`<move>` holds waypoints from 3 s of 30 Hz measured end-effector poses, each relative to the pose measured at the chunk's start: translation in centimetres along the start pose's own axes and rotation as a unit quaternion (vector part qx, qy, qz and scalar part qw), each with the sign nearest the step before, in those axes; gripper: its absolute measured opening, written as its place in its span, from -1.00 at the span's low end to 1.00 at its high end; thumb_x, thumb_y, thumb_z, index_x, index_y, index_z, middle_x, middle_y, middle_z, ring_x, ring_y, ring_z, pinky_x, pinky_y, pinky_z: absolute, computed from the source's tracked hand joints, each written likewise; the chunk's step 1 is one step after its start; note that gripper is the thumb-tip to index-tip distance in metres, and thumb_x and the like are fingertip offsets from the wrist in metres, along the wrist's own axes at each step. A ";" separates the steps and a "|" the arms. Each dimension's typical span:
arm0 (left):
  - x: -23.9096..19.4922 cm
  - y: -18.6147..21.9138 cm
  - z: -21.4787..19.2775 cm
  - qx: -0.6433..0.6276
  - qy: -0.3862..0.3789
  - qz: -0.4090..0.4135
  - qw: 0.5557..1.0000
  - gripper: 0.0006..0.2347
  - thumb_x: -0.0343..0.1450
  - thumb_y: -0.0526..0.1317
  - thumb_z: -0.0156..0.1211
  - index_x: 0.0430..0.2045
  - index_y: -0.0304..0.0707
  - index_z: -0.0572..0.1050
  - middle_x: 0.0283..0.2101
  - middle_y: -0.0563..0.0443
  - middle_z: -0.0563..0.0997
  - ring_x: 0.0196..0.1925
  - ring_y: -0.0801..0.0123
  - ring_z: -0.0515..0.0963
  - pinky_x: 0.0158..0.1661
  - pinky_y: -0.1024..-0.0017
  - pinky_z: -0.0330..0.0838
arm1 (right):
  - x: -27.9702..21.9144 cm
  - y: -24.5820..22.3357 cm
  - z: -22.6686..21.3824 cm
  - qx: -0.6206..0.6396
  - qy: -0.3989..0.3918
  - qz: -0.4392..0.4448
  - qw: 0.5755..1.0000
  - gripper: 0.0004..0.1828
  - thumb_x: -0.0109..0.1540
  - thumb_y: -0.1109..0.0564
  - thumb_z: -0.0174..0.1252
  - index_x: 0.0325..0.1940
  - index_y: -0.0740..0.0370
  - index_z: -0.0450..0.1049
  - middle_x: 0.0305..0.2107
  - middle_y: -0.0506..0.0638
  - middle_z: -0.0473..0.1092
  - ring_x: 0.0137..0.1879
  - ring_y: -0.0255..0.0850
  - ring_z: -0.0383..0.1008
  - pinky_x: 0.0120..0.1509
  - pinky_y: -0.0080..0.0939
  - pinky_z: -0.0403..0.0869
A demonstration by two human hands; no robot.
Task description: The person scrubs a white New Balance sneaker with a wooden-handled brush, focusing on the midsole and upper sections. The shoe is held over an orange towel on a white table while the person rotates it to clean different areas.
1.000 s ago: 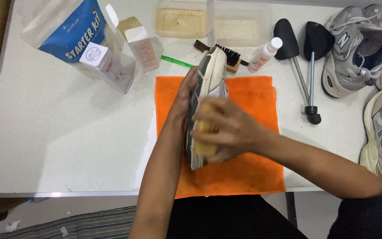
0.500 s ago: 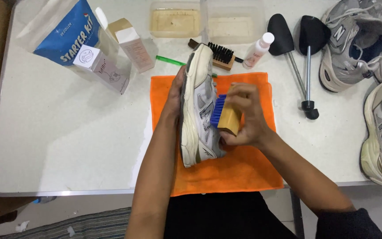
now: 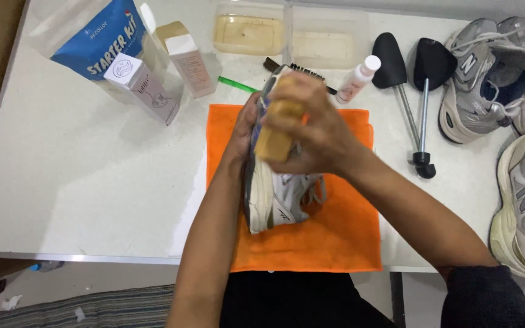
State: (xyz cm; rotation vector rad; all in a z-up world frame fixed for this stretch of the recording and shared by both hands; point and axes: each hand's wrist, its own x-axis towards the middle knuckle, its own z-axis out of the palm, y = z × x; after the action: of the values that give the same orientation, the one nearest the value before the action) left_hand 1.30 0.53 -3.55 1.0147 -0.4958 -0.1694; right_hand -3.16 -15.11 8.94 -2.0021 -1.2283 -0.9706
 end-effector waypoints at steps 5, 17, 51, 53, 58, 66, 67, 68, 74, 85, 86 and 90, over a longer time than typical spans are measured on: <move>0.5 -0.9 -1.1 0.028 0.006 -0.019 0.999 -0.55 0.47 0.23 0.02 0.07 -0.05 0.42 -0.26 0.11 0.45 -0.21 0.47 0.41 -0.12 0.49 0.39 | -0.7 -3.2 0.0 -0.026 -0.054 -0.037 0.998 -0.57 0.05 -0.20 0.36 -0.12 0.05 0.59 0.02 0.22 0.42 0.09 0.35 0.41 0.22 0.36 0.41; 0.7 -0.6 -1.1 -0.044 0.012 -0.032 0.998 -0.52 0.45 0.20 0.13 0.14 -0.07 0.41 -0.38 0.06 0.54 -0.34 0.52 0.54 -0.30 0.55 0.46 | 0.2 -1.4 0.7 -0.058 -0.034 -0.007 0.998 -0.59 -0.02 -0.25 0.35 -0.22 -0.02 0.61 -0.02 0.16 0.41 0.10 0.26 0.38 0.20 0.28 0.40; 5.0 6.1 3.5 -0.060 0.118 -0.331 0.934 -0.59 0.34 0.18 0.20 -0.30 -0.22 0.61 -0.33 -0.06 0.69 -0.33 0.25 0.66 -0.18 0.37 0.55 | 0.2 0.4 -2.6 0.014 -0.082 0.123 0.989 -0.35 -0.03 -0.21 0.42 0.06 0.06 0.52 0.15 0.15 0.25 0.40 0.27 0.20 0.47 0.22 0.30; 4.5 5.8 3.3 0.030 0.114 -0.254 0.960 -0.67 0.41 0.10 0.14 -0.36 -0.19 0.58 -0.37 0.01 0.56 -0.29 0.32 0.52 -0.14 0.41 0.41 | -0.1 0.5 -2.3 0.007 -0.109 0.114 0.988 -0.27 -0.11 -0.25 0.37 0.08 0.05 0.50 0.15 0.14 0.24 0.38 0.25 0.21 0.44 0.20 0.33; 4.4 4.6 3.0 0.101 0.116 -0.152 0.976 -0.74 0.51 -0.01 0.06 -0.48 -0.13 0.53 -0.48 0.16 0.36 -0.34 0.48 0.35 -0.19 0.54 0.24 | 0.1 2.1 -2.0 -0.003 -0.127 0.089 0.988 -0.18 -0.09 -0.27 0.28 0.21 0.04 0.40 0.15 0.23 0.22 0.37 0.26 0.19 0.40 0.16 0.34; 4.9 5.5 2.4 0.101 0.141 -0.206 0.963 -0.75 0.39 0.02 0.08 -0.43 -0.12 0.59 -0.35 0.14 0.56 -0.25 0.46 0.50 -0.17 0.49 0.35 | 1.5 1.1 -0.8 0.042 -0.099 0.026 0.994 -0.46 0.14 -0.15 0.32 0.10 0.13 0.44 0.13 0.21 0.22 0.24 0.30 0.25 0.31 0.42 0.39; 4.8 5.6 2.3 0.101 0.142 -0.207 0.963 -0.75 0.39 0.02 0.08 -0.43 -0.12 0.59 -0.35 0.14 0.56 -0.25 0.46 0.50 -0.17 0.49 0.35 | 1.6 1.9 -0.9 0.043 -0.099 0.027 0.994 -0.46 0.14 -0.15 0.32 0.10 0.13 0.44 0.13 0.21 0.22 0.24 0.30 0.25 0.31 0.42 0.39; 4.6 5.7 2.2 0.097 0.140 -0.211 0.963 -0.78 0.42 -0.01 0.07 -0.50 -0.10 0.53 -0.43 0.17 0.49 -0.34 0.50 0.44 -0.26 0.52 0.30 | 1.6 2.8 -0.9 0.064 -0.085 0.052 0.993 -0.46 0.16 -0.14 0.35 0.11 0.15 0.46 0.14 0.19 0.18 0.29 0.23 0.22 0.36 0.36 0.38; 4.8 3.7 1.3 0.122 0.133 -0.205 0.962 -0.79 0.44 -0.06 0.02 -0.49 -0.12 0.50 -0.40 0.16 0.50 -0.28 0.51 0.43 -0.19 0.53 0.25 | 2.0 4.3 -1.7 0.039 -0.061 0.204 0.976 -0.54 0.20 0.09 0.37 0.13 0.25 0.43 0.12 0.26 0.15 0.30 0.19 0.27 0.29 0.12 0.43; 5.1 2.1 -0.1 0.085 0.125 -0.191 0.970 -0.79 0.48 -0.07 0.00 -0.52 -0.07 0.45 -0.40 0.12 0.48 -0.30 0.46 0.42 -0.20 0.49 0.26 | 1.9 7.0 -0.6 -0.061 -0.095 0.209 0.971 -0.53 0.21 -0.03 0.26 0.14 0.22 0.46 0.10 0.33 0.15 0.22 0.20 0.19 0.23 0.28 0.42; 5.1 1.6 -0.3 0.094 0.116 -0.169 0.974 -0.80 0.50 -0.09 0.00 -0.43 -0.11 0.51 -0.35 0.06 0.51 -0.21 0.37 0.45 -0.06 0.43 0.29 | 1.9 6.2 -0.3 -0.002 -0.086 0.152 0.985 -0.46 0.17 -0.18 0.25 0.10 0.18 0.48 0.09 0.30 0.19 0.21 0.26 0.24 0.18 0.24 0.43; 4.5 1.3 -0.5 0.073 0.091 -0.123 0.986 -0.75 0.57 -0.13 -0.13 -0.37 -0.19 0.52 -0.34 0.06 0.46 -0.15 0.29 0.46 0.10 0.37 0.32 | 0.9 4.0 0.8 0.062 -0.090 -0.001 0.994 -0.37 0.06 -0.41 0.21 0.02 0.00 0.58 0.03 0.28 0.31 0.17 0.23 0.29 0.17 0.15 0.44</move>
State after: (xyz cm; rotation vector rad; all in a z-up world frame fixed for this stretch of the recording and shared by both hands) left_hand 5.35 0.00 -1.25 1.2223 -0.2178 -0.2597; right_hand 1.02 -15.67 8.81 -2.0248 -1.3515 -0.7083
